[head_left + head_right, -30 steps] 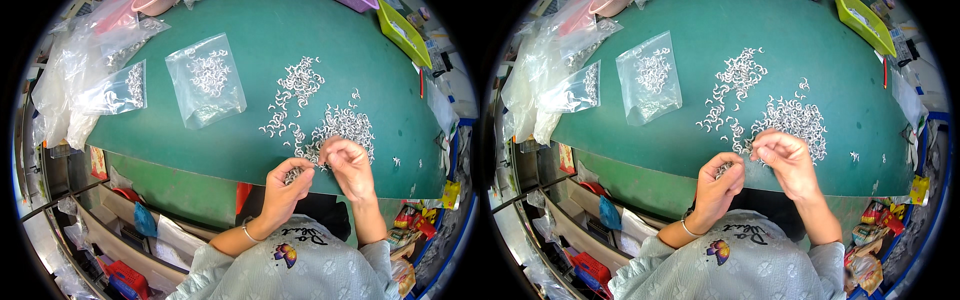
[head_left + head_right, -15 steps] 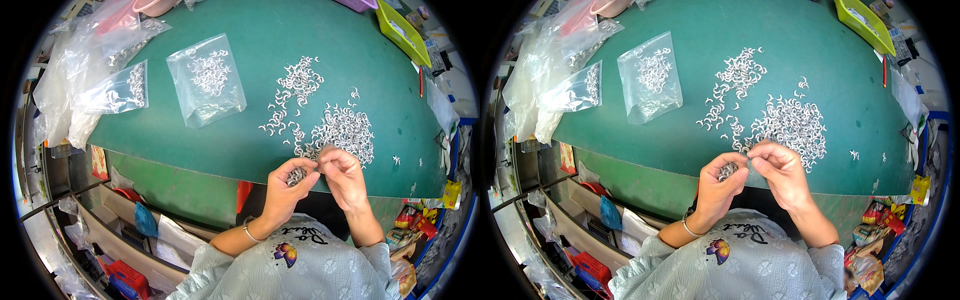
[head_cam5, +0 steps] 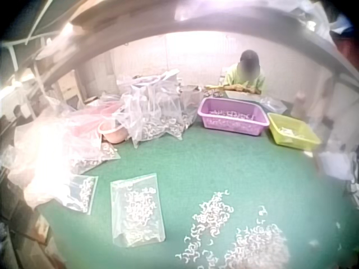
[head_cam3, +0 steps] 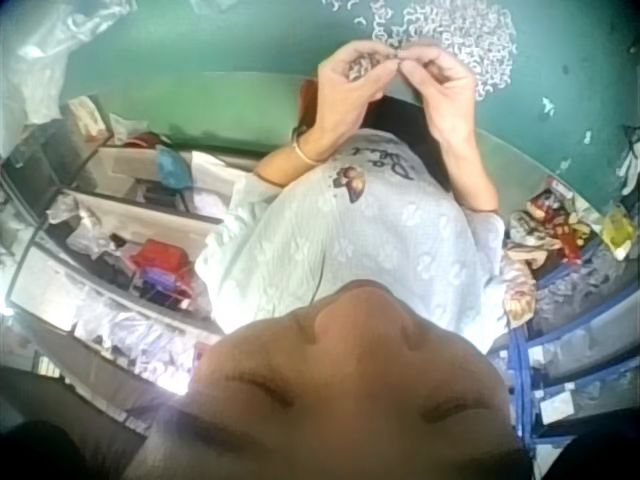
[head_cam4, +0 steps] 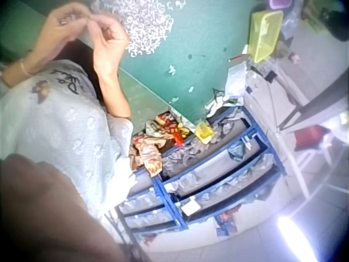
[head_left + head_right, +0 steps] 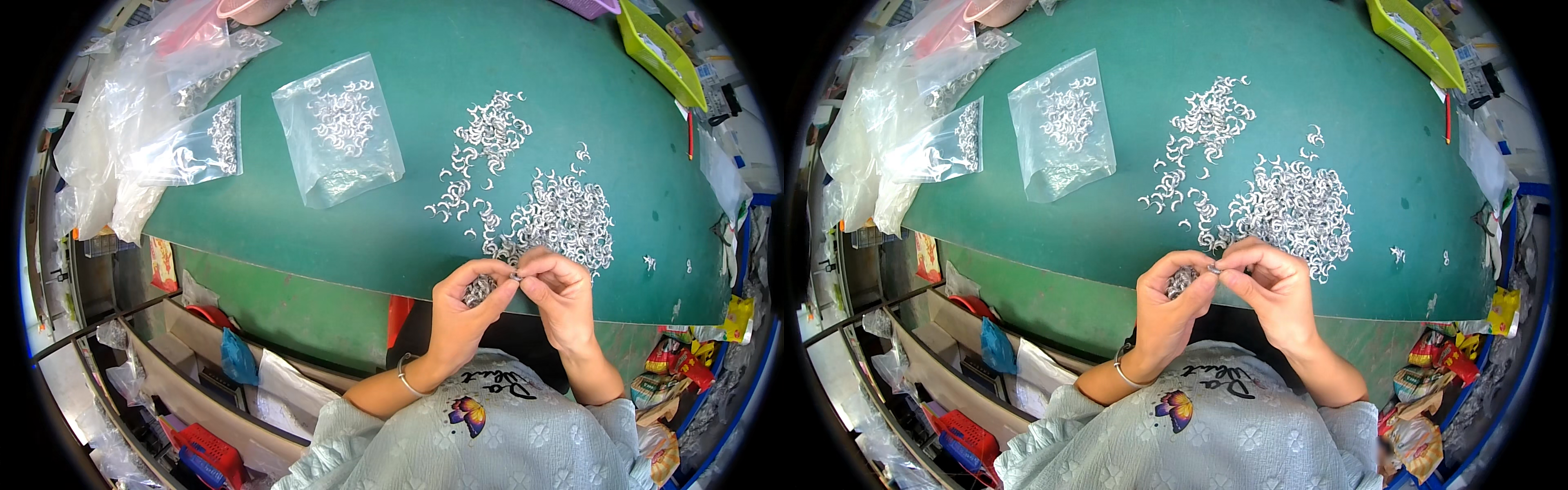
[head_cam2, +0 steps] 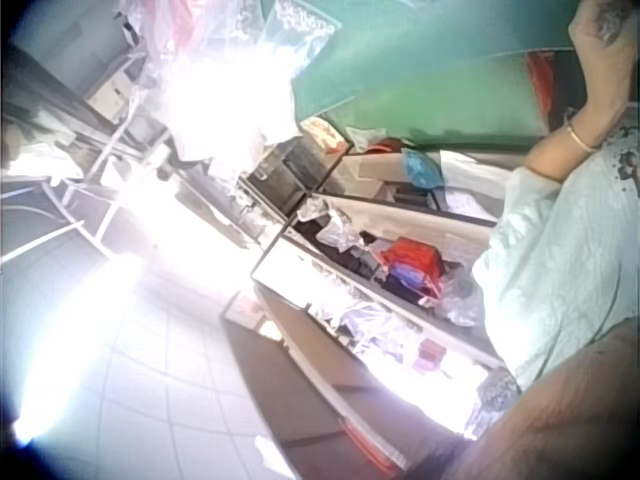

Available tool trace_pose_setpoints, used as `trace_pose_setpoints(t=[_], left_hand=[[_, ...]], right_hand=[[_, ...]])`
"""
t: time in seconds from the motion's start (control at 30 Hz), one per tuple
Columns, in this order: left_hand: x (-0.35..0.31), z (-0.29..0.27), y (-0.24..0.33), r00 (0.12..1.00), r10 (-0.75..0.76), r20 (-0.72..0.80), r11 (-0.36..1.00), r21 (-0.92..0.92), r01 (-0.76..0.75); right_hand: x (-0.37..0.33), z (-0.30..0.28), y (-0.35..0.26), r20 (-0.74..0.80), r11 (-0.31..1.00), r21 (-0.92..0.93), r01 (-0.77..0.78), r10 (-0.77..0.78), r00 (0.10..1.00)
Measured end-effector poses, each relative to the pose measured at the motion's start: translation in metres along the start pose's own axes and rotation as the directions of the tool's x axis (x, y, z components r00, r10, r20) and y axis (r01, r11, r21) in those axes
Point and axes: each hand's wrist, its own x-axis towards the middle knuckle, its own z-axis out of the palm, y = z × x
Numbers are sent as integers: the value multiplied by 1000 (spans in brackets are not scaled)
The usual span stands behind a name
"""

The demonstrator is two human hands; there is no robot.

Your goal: The person sorts small silver metal clips on a green table, picking them up one by one and placing them into a clear plastic bag. The person occasionally gathers scattered clips into a central pile before continuing to transfer them into the bag.

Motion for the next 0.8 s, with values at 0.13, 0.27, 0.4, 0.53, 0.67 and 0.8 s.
trace_pose_setpoints(t=[0.13, 0.27, 0.4, 0.53, 0.67, 0.8], left_hand=[[0, -4, 1, 997, -69, 41, 992, -104, 73], [0, -5, 1, 994, -67, 86, 985, -154, 79], [0, -5, 0, 993, -65, 98, 985, -156, 80], [1, -5, 1, 992, -58, 110, 989, -129, 72], [0, -6, 1, 991, -63, 114, 987, -137, 79], [0, -4, 5, 991, -87, 99, 988, -117, 98]], right_hand=[[1, 0, -2, 3, 995, -83, 59, -58, 998], [1, 1, -4, 17, 970, -189, 154, -154, 988], [1, 2, -5, 32, 938, -263, 226, -226, 974], [0, 2, -6, 42, 929, -282, 239, -236, 971], [-1, 3, -4, 32, 958, -218, 188, -186, 982], [-1, 4, -1, 18, 990, -87, 112, -111, 994]])
